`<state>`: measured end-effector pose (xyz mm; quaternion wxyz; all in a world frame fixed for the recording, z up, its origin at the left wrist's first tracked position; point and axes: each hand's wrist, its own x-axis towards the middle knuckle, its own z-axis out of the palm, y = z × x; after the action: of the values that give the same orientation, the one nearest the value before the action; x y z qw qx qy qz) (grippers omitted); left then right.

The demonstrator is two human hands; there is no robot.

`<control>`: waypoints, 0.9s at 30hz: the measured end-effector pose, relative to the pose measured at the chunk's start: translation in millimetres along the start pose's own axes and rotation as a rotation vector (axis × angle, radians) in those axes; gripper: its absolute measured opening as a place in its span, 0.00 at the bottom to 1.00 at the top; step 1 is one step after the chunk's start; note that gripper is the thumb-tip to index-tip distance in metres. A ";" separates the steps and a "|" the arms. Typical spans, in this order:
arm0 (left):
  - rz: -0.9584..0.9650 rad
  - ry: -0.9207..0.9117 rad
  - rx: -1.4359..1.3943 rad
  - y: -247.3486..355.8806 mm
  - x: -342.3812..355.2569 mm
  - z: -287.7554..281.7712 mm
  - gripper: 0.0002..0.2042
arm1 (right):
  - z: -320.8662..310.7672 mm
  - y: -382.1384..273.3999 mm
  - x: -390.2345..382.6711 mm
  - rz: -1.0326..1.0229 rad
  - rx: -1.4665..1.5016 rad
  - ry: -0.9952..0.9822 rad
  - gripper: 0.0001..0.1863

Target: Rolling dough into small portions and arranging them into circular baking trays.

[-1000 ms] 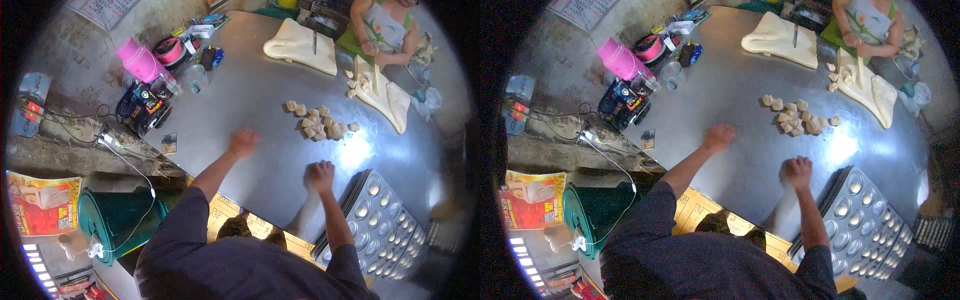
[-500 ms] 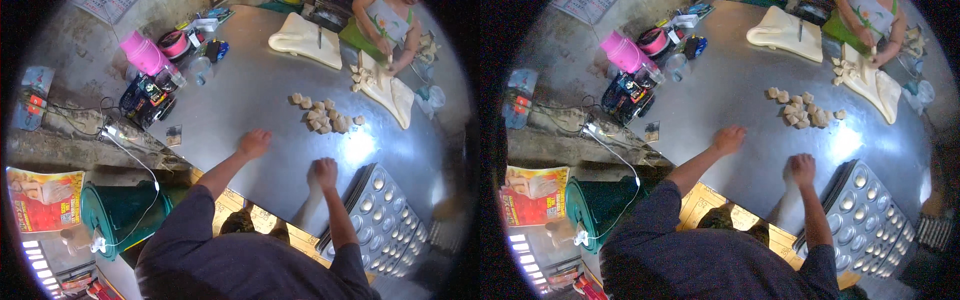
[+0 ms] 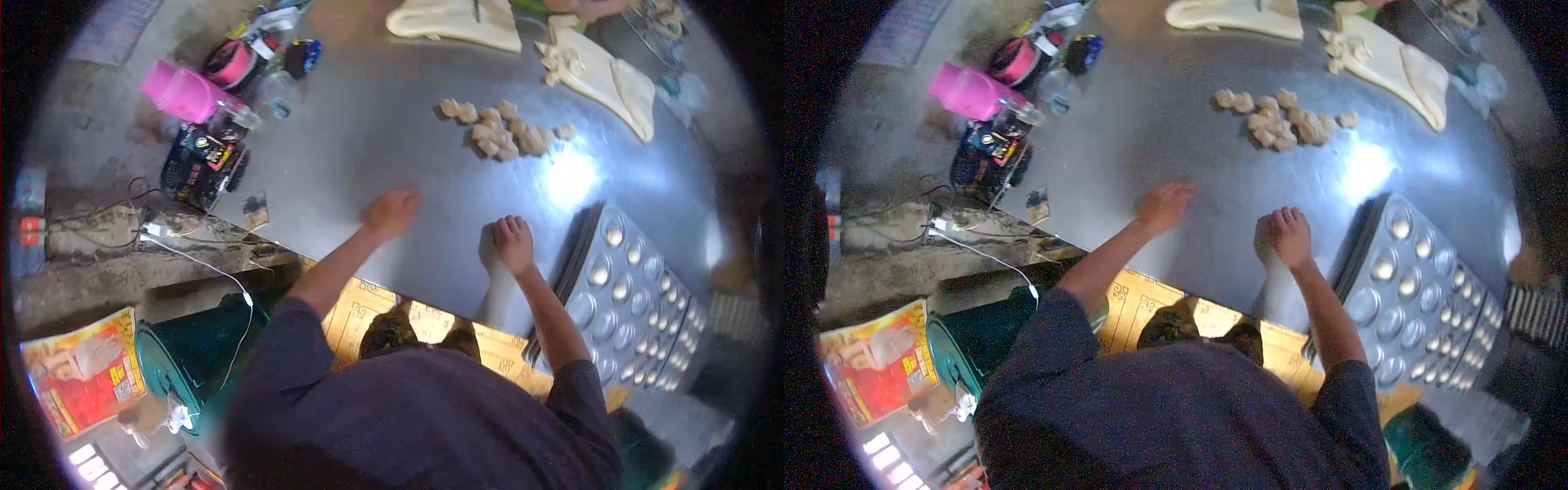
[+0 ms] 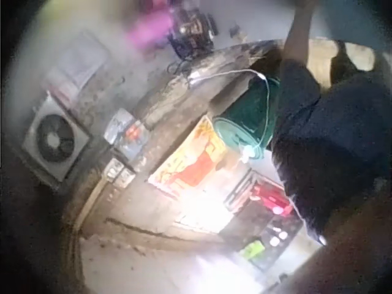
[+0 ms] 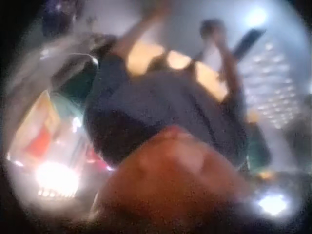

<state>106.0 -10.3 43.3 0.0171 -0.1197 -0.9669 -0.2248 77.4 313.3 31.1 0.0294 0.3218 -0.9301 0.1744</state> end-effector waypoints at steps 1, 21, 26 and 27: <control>0.119 0.037 0.185 -6.1 -22.0 -1.2 0.10 | -4.9 -2.5 -22.2 0.056 -0.016 -0.030 0.16; 0.131 0.137 0.253 81.2 -74.3 40.6 0.16 | 22.9 -96.6 -61.1 0.010 0.003 0.069 0.19; 0.141 0.112 0.127 55.5 -10.0 -15.8 0.27 | 4.6 -69.6 -6.8 -0.070 -0.004 0.114 0.14; 0.093 0.081 0.075 50.4 -6.8 -25.5 0.29 | 3.0 -61.0 -9.7 0.000 -0.002 0.117 0.14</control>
<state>124.2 20.9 87.3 0.0713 -0.1545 -0.9665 -0.1923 122.3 273.3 45.3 0.0839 0.3112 -0.9270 0.1918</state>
